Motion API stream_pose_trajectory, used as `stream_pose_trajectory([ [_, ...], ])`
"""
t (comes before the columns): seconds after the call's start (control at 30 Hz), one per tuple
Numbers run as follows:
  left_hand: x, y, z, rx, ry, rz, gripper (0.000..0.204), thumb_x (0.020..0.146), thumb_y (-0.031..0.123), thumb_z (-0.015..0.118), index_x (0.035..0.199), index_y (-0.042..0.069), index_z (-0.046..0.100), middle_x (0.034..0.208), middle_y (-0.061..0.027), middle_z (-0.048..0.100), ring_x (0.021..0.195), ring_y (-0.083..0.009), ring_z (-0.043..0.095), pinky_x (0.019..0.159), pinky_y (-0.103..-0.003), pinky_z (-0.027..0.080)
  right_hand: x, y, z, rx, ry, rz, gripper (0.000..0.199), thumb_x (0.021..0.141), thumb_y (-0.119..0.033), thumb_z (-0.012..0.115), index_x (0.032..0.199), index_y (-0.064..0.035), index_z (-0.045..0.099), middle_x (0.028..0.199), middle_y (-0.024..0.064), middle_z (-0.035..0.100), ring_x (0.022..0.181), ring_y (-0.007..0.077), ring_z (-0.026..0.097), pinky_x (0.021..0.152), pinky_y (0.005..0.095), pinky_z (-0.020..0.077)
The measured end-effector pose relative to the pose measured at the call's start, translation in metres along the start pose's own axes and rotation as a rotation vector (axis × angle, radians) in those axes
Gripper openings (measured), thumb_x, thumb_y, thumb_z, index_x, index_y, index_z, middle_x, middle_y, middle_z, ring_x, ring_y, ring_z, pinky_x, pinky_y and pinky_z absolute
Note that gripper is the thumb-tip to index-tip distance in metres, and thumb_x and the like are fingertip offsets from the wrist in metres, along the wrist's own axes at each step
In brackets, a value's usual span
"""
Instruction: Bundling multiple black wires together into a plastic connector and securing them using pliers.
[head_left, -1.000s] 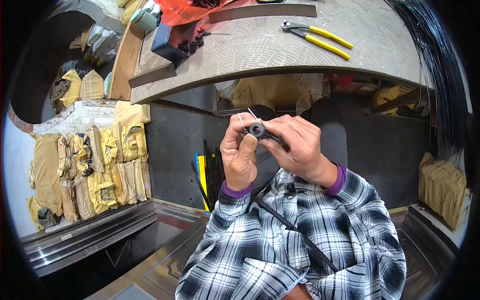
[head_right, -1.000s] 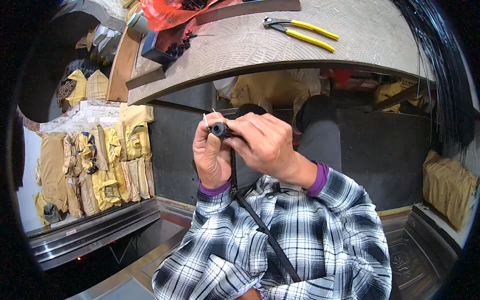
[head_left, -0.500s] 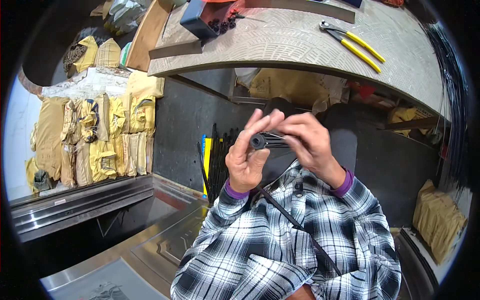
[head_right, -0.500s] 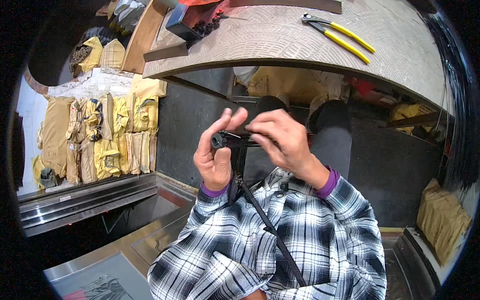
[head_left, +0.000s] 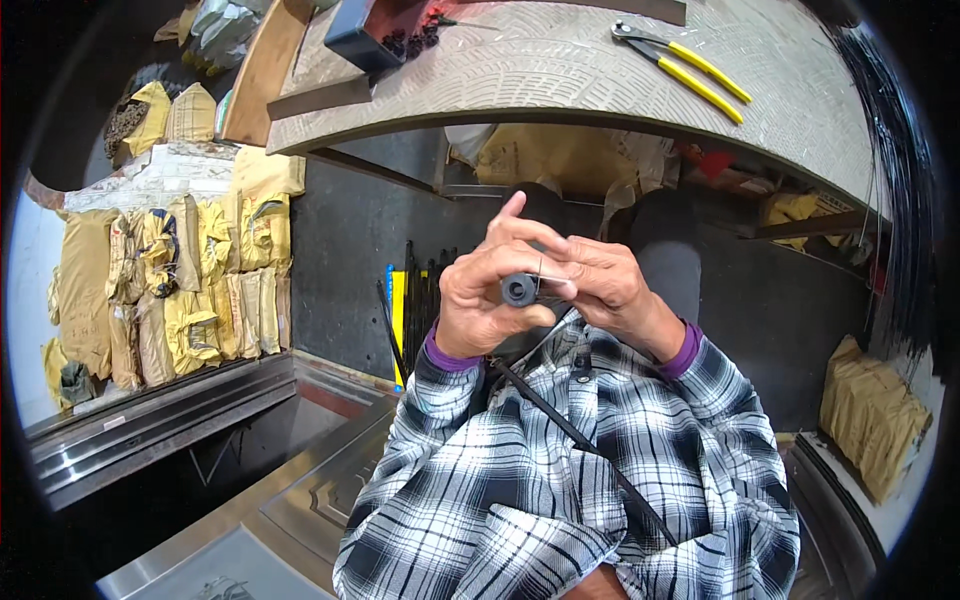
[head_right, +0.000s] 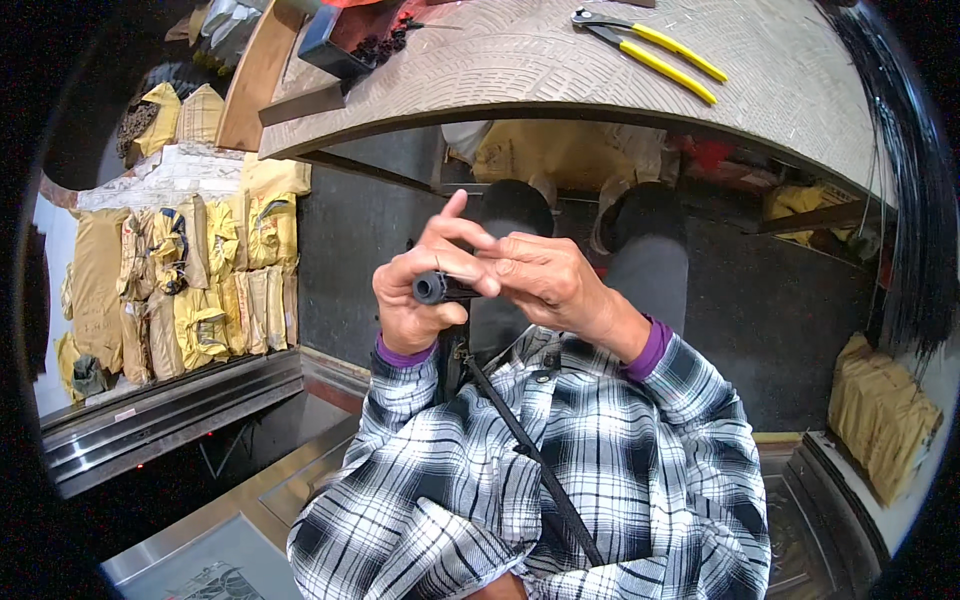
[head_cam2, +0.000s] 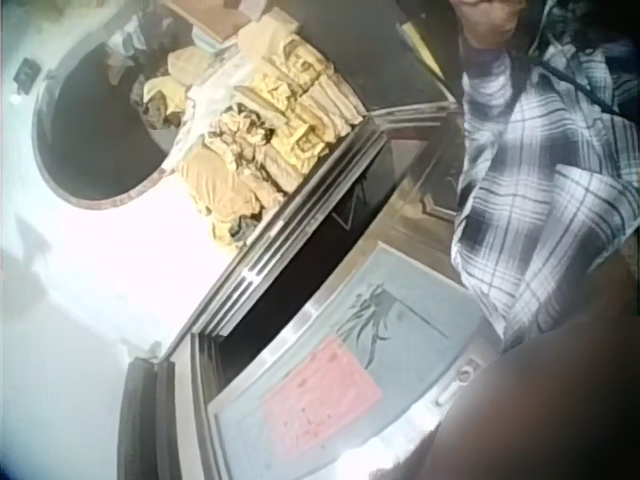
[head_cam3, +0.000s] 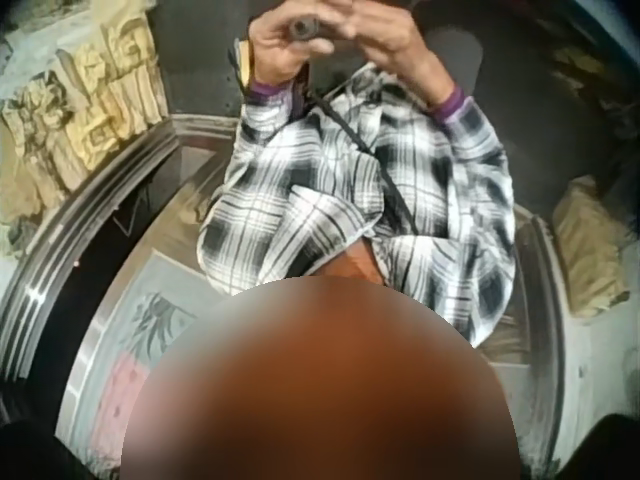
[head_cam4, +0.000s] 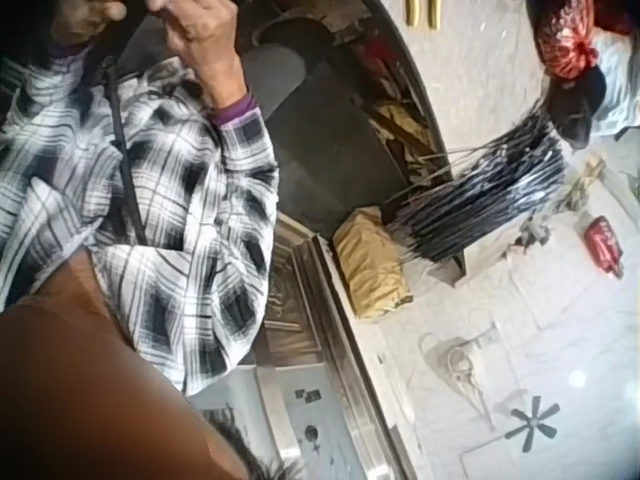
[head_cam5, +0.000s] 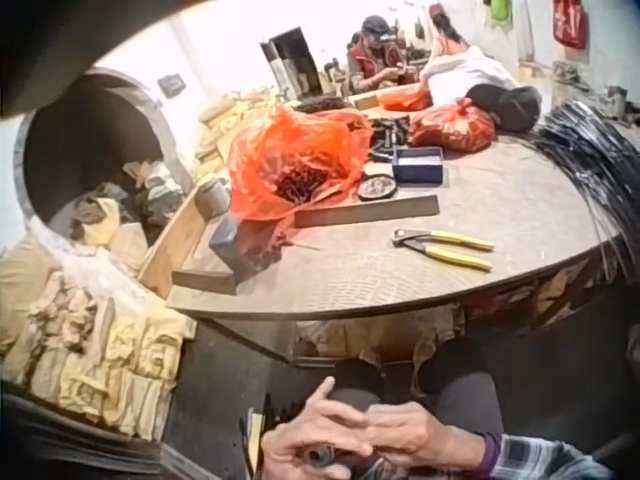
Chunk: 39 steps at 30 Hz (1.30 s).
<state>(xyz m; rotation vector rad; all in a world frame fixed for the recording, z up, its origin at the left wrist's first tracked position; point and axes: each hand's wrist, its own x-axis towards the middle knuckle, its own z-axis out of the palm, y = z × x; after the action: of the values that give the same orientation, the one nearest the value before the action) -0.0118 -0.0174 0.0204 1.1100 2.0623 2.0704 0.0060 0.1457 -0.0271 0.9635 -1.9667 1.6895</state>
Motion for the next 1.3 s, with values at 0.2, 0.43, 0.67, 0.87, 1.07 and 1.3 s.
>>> stream_pose_trajectory([
  [0.2,0.007,-0.01,0.011,-0.109,0.071,0.04,0.036,0.072,0.036,0.07,0.081,0.004,0.057,0.07,-0.005,0.061,0.079,-0.0216,0.057,0.098,-0.05,0.031,0.051,0.02,-0.079,-0.046,-0.332,0.156,0.016,0.075,-0.006,0.064,0.09,-0.0024,0.061,0.09,0.0115,0.061,0.081,0.028,0.06,0.07,0.0322,0.049],
  [0.43,0.008,-0.009,0.02,-0.363,0.28,-0.183,0.064,0.087,0.056,0.034,0.096,-0.005,0.048,0.066,-0.0039,0.043,0.056,-0.0093,0.039,0.05,-0.024,0.031,0.077,0.074,-0.156,-1.445,-0.238,0.483,0.033,0.081,-0.034,0.058,0.096,-0.0047,0.052,0.106,0.0116,0.055,0.095,0.0268,0.054,0.071,0.0359,0.0457],
  [0.67,0.015,-0.021,0.009,-0.301,0.205,-0.172,0.059,0.086,0.055,0.038,0.08,-0.002,0.047,0.067,-0.0067,0.043,0.056,-0.0101,0.04,0.048,-0.022,0.032,0.073,0.063,-0.167,-0.642,0.117,0.645,0.027,0.086,-0.028,0.053,0.087,-0.0014,0.055,0.088,0.0081,0.057,0.068,0.0146,0.055,0.065,0.0267,0.0449],
  [0.87,0.013,-0.019,0.013,-0.284,0.267,-0.199,0.057,0.085,0.056,0.04,0.078,0.0,0.045,0.061,-0.0047,0.043,0.051,-0.0099,0.038,0.046,-0.023,0.031,0.092,-0.043,-0.093,-0.909,-0.383,0.065,0.037,0.07,-0.006,0.061,0.107,-0.0087,0.057,0.122,0.0095,0.042,0.108,0.0234,0.046,0.094,0.0382,0.0352],
  [1.07,0.014,-0.014,0.013,-0.187,0.323,-0.269,0.057,0.086,0.058,0.037,0.083,0.002,0.046,0.057,0.0001,0.04,0.047,-0.0065,0.034,0.044,-0.021,0.026,0.097,-0.042,-0.091,-1.579,-0.34,-0.429,0.041,0.079,-0.014,0.054,0.119,-0.0211,0.055,0.127,-0.0025,0.041,0.12,0.0149,0.038,0.107,0.0418,0.0171],
  [1.3,0.016,-0.005,0.022,-0.066,0.445,-0.309,0.059,0.087,0.057,0.034,0.092,0.001,0.049,0.062,0.001,0.046,0.051,-0.004,0.039,0.047,-0.017,0.029,0.072,-0.027,-0.08,-1.617,-0.155,-0.567,0.032,0.072,-0.012,0.063,0.103,-0.0214,0.059,0.124,-0.0062,0.04,0.113,0.0115,0.044,0.105,0.0493,0.0134],
])
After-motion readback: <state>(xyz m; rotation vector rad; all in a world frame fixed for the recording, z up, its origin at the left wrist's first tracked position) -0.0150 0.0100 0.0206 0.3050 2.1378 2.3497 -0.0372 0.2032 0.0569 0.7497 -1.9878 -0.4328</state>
